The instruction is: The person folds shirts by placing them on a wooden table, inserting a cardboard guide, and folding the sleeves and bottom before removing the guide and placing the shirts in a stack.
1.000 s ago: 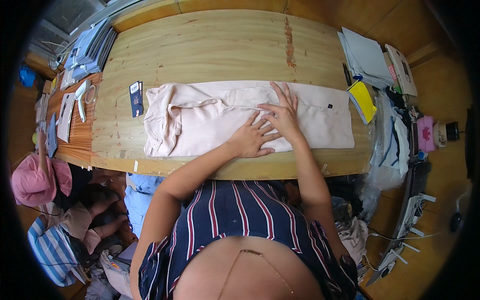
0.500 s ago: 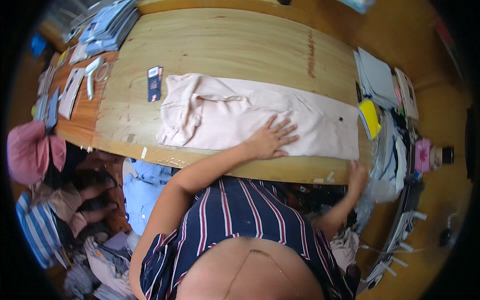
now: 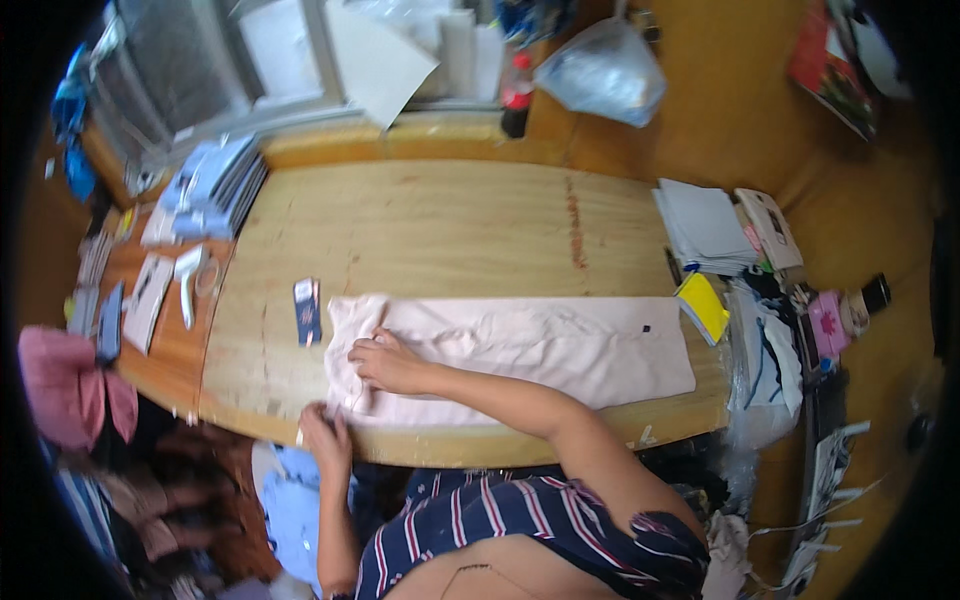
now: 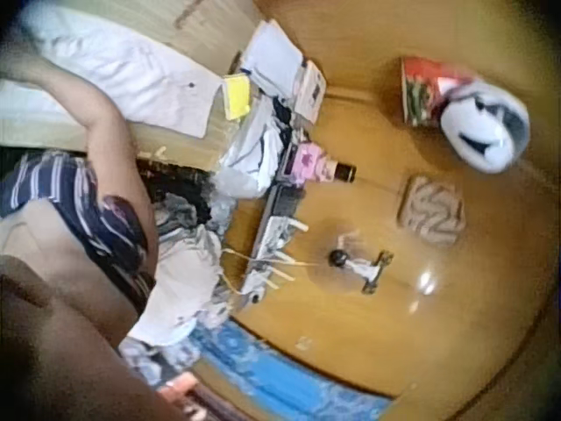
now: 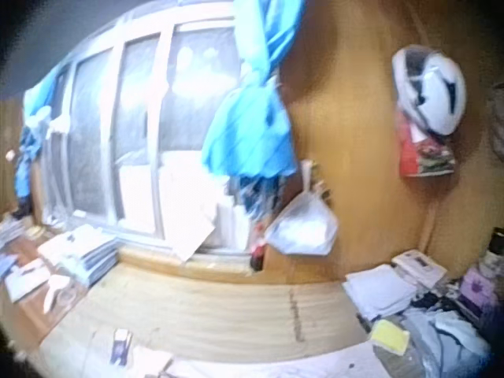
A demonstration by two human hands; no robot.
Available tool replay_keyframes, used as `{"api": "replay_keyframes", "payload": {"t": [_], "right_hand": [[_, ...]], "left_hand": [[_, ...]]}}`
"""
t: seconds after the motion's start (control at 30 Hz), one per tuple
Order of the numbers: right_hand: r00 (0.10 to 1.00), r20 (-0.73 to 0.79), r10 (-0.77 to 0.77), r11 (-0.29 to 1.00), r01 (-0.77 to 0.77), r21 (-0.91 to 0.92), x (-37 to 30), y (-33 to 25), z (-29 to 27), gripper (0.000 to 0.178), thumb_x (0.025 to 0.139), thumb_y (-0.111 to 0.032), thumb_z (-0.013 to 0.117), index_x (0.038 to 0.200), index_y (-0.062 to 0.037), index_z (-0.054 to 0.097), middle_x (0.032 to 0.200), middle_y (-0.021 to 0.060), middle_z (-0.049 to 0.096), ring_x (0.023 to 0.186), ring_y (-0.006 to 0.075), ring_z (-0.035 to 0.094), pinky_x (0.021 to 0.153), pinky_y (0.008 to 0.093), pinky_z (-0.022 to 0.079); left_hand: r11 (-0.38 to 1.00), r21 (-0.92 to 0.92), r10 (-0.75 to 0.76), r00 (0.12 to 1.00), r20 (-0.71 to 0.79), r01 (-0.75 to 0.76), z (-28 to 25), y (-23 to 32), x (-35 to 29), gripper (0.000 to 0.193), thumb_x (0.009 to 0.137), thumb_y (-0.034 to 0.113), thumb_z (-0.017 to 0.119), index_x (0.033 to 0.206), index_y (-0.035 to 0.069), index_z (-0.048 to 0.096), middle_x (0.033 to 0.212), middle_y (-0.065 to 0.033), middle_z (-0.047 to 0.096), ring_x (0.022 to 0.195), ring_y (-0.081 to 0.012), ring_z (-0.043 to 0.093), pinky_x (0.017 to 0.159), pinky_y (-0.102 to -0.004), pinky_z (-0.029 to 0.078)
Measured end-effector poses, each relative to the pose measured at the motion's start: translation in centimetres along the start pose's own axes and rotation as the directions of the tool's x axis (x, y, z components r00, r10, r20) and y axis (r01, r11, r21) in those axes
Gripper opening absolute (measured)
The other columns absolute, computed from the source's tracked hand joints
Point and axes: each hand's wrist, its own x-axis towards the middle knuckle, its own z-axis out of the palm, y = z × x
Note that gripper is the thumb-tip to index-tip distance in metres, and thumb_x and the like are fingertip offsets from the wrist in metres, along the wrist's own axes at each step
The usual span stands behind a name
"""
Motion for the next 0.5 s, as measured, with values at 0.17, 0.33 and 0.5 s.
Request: {"api": "replay_keyframes", "payload": {"t": [0.17, 0.33, 0.5], "right_hand": [[0.350, -0.291, 0.890, 0.407, -0.325, 0.854, 2.8, 13.3, -5.2, 0.010, 0.075, -0.013, 0.059, 0.075, -0.0028, 0.059, 0.073, 0.0100, 0.059, 0.064, 0.0135, 0.053, 0.057, 0.0266, 0.042], [-0.084, -0.414, 0.906, 0.273, -0.630, 0.727, -8.9, 29.8, -9.3, 0.022, 0.070, -0.023, 0.064, 0.074, -0.0012, 0.062, 0.071, 0.0134, 0.062, 0.066, 0.0204, 0.058, 0.060, 0.0326, 0.045], [0.049, -0.081, 0.996, 0.081, -0.881, 0.467, -3.6, 24.6, -10.0, 0.042, 0.072, -0.038, 0.057, 0.090, -0.0004, 0.060, 0.093, 0.0199, 0.059, 0.089, 0.0305, 0.057, 0.075, 0.0372, 0.046]], "left_hand": [[0.977, 0.134, 0.136, 0.964, 0.227, -0.169, -0.2, 1.6, 1.6, 0.043, 0.064, 0.010, 0.065, 0.102, 0.002, 0.046, 0.122, -0.0139, 0.039, 0.118, -0.0332, 0.029, 0.095, -0.0438, 0.022], [0.943, 0.064, 0.278, 0.877, 0.392, -0.328, 2.1, 2.4, 5.1, 0.040, 0.065, 0.007, 0.062, 0.102, 0.008, 0.048, 0.120, -0.0062, 0.044, 0.117, -0.0284, 0.034, 0.094, -0.0424, 0.024], [0.972, 0.155, 0.125, 0.951, 0.284, -0.174, -1.0, 0.0, 3.6, 0.047, 0.059, 0.002, 0.065, 0.102, 0.007, 0.048, 0.109, -0.0064, 0.051, 0.108, -0.0251, 0.043, 0.091, -0.0400, 0.026]]}}
